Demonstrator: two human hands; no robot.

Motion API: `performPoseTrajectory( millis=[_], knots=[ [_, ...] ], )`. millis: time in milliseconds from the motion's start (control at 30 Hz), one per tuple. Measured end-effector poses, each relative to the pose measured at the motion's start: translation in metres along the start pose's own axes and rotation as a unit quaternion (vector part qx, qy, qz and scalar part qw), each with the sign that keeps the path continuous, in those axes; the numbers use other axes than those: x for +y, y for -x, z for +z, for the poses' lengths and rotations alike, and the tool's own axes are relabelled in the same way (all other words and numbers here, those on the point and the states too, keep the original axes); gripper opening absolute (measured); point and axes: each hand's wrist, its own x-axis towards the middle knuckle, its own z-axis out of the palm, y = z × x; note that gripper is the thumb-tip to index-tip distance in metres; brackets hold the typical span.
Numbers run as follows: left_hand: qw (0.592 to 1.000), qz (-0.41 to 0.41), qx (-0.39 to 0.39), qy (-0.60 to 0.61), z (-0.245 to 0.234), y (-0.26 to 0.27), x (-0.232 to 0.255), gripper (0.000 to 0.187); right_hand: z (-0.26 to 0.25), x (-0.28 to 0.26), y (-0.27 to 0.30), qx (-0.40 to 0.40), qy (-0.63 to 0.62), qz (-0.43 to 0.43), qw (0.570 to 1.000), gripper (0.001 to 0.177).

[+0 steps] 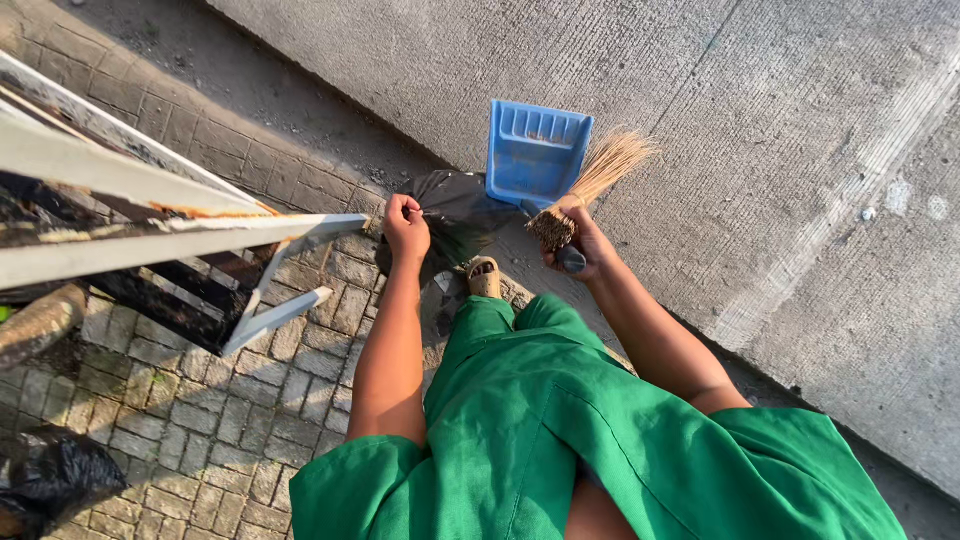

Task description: The person picks up dry leaves by hand and places them into a black trash bag, sweeps the brick-paved area with a broom and dustpan, and then sorts through a pile of trash bags and loose waste by hand, placing items into a white sack.

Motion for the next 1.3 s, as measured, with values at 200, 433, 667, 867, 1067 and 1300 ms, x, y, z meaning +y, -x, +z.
performPoseTrajectory(
  millis=[200, 433, 667, 867, 1067, 1300],
  knots=[
    [0.998, -0.047, -0.010, 0.047, 0.034, -0.082, 0.051, 0.020, 0.051, -0.081, -0.053, -0.041, -0.038, -0.008, 0.998, 0.042],
    [0.989, -0.038, 0.031, 0.136, 0.080, -0.202, 0.081, 0.015, 0.104, -0.188, -0.140, -0.061, 0.039, 0.030, 0.997, 0.039],
    [0.984, -0.013, 0.170, 0.045, 0.107, -0.293, 0.114, 0.017, 0.208, -0.297, -0.198, -0.121, 0.156, 0.119, 0.973, 0.043],
    [0.961, -0.009, 0.264, 0.074, 0.099, -0.362, 0.099, 0.016, 0.338, -0.330, -0.242, -0.154, 0.177, 0.161, 0.959, 0.044],
    [0.955, -0.071, 0.270, 0.103, 0.076, -0.451, 0.058, 0.014, 0.448, -0.338, -0.310, -0.150, 0.199, 0.205, 0.946, 0.045],
    [0.943, -0.079, 0.322, 0.029, 0.027, -0.576, 0.026, 0.013, 0.575, -0.368, -0.408, -0.128, 0.171, 0.249, 0.945, 0.045]
  ],
)
